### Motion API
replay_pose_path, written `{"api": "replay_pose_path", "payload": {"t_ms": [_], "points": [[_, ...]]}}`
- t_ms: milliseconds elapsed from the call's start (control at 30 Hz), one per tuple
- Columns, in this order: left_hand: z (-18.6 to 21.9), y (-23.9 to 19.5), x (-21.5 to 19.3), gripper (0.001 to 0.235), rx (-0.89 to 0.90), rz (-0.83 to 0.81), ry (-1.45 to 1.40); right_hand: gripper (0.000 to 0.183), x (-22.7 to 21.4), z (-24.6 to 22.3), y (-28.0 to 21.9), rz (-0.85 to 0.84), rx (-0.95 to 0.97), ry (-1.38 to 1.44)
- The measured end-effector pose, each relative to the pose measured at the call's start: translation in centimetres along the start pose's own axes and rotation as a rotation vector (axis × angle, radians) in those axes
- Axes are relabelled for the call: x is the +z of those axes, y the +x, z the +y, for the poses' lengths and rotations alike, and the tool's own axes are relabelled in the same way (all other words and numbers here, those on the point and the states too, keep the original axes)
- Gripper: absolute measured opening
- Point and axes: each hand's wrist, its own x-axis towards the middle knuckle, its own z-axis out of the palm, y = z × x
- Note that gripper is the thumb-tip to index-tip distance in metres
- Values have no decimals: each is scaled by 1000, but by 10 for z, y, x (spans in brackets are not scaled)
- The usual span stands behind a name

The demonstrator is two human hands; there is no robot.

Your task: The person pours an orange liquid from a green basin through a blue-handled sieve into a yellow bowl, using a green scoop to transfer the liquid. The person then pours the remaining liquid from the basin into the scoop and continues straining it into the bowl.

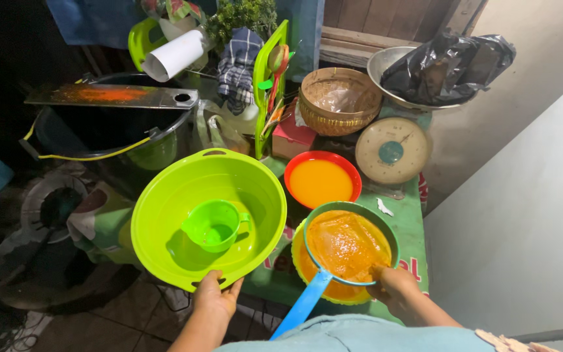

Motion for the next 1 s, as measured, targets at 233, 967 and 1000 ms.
{"api": "replay_pose_path", "payload": {"t_ms": [233,967,1000], "points": [[22,-25,-16,33,33,46,87,28,-16,4,18,115,-61,-50],[45,-184,68,30,156,-101,293,20,21,3,19,-36,-148,-277],[44,-190,71,30,158,-114,312,20,26,2,15,-41,-158,-287]]}}
